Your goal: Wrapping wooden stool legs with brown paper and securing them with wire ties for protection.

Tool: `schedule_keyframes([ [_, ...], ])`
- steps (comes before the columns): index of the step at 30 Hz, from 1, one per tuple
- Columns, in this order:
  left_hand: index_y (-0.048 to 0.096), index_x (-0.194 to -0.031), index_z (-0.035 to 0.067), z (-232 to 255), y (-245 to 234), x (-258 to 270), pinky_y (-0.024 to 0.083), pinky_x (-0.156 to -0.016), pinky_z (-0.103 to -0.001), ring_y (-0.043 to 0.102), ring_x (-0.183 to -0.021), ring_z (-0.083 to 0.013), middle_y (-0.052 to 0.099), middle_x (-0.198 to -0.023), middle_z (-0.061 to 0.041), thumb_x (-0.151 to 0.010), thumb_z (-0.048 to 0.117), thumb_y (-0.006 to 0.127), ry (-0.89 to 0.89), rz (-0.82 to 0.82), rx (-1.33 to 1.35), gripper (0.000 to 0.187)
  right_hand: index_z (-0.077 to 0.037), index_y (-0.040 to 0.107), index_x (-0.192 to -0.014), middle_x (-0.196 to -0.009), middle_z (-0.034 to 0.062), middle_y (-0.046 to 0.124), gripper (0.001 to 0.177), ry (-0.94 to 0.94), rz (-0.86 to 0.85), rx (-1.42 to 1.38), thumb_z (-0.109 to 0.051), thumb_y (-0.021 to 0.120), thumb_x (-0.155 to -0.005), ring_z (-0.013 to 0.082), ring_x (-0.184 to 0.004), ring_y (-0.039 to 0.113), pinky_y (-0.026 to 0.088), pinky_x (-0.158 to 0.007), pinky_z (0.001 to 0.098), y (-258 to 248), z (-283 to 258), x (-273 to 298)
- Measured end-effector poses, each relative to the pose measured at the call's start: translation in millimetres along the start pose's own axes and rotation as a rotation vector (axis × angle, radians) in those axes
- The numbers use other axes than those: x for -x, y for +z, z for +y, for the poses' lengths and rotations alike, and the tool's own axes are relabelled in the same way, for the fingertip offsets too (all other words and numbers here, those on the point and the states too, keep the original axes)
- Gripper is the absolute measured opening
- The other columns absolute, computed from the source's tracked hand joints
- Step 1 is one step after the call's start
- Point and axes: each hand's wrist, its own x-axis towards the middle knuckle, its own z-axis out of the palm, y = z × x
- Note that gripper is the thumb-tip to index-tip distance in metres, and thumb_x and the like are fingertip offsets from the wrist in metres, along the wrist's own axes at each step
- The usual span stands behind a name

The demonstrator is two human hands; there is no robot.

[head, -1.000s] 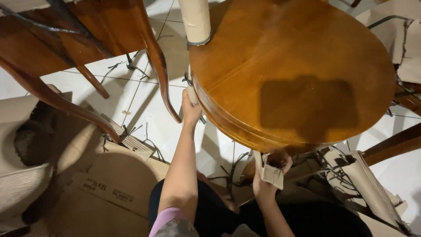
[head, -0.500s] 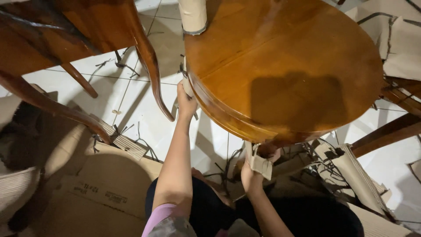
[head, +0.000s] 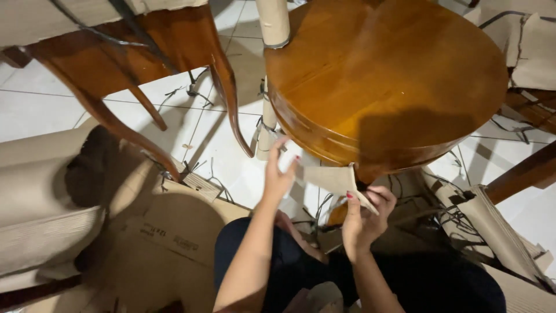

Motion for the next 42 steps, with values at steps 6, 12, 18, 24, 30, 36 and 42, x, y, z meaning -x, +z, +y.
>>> schedule_keyframes([
  [6,0.050,-0.145,-0.002,6,31,74,0.043,-0.114,-0.042,0.060,-0.130,-0.0238,0.067,-0.133,-0.019,-0.081,0.010,0.084,0.043,-0.402,0.293,0.073,0.003,0.073,-0.109,-0.088,0.0175,0.070,0.037,0.197,-0.101,0.097,-0.007,0.092,-0.078,0.0296,-0.088,0.071,0.055,-0.086,0.0418,-31,-5,7],
  [12,0.073,-0.095,0.007,11,51,90,0.056,-0.072,-0.029,0.065,-0.076,-0.0076,0.075,-0.078,-0.007,-0.075,0.019,0.093,-0.053,-0.255,0.355,0.031,-0.003,0.074,-0.114,-0.087,0.0167,0.069,0.038,0.363,-0.146,0.106,-0.012,0.091,-0.081,0.0158,-0.083,0.064,0.057,-0.074,0.0372,-43,-18,-4],
  [18,0.070,-0.107,0.005,-50,43,98,0.058,-0.081,-0.033,0.067,-0.085,-0.0084,0.078,-0.093,-0.008,-0.089,0.014,0.080,-0.092,-0.199,0.408,0.022,-0.006,0.074,-0.111,-0.097,0.0249,0.076,0.042,0.587,-0.428,0.347,-0.028,0.090,-0.079,0.0438,-0.100,0.073,0.057,-0.083,0.0523,-35,-57,-19],
  [24,0.065,-0.127,-0.001,-41,26,87,0.056,-0.091,-0.043,0.067,-0.102,-0.0176,0.075,-0.113,-0.016,-0.098,0.017,0.069,-0.011,-0.159,0.306,0.034,-0.008,0.080,-0.088,-0.081,0.0109,0.077,0.017,0.260,-0.446,0.263,-0.017,0.090,-0.077,0.0299,-0.085,0.076,0.058,-0.080,0.0374,-49,9,9],
  [30,0.061,-0.132,-0.003,-87,-9,74,0.051,-0.096,-0.045,0.062,-0.108,-0.0203,0.072,-0.119,-0.019,-0.108,0.026,0.049,-0.015,0.025,0.216,0.039,-0.031,0.084,-0.085,-0.073,0.0054,0.076,0.010,0.272,-0.592,0.635,-0.036,0.088,-0.077,0.0346,-0.078,0.073,0.059,-0.072,0.0476,-80,71,-3],
  [36,0.068,-0.114,-0.001,-57,16,84,0.055,-0.086,-0.045,0.066,-0.098,-0.0200,0.074,-0.099,-0.018,-0.105,0.025,0.055,0.089,-0.051,0.190,0.031,-0.005,0.076,-0.118,-0.090,0.0206,0.077,0.033,0.122,-0.725,0.641,-0.016,0.075,-0.086,0.0359,-0.086,0.075,0.061,-0.078,0.0481,-83,-11,-52],
  [42,0.069,-0.101,0.000,-32,57,86,0.055,-0.080,-0.043,0.065,-0.090,-0.0146,0.074,-0.089,-0.015,-0.106,0.024,0.057,0.171,-0.144,0.205,0.028,0.004,0.053,-0.129,-0.132,0.0285,0.055,0.070,-0.027,-0.725,0.320,-0.013,0.091,-0.072,0.0511,-0.116,0.062,0.054,-0.094,0.0536,-71,-27,-62],
])
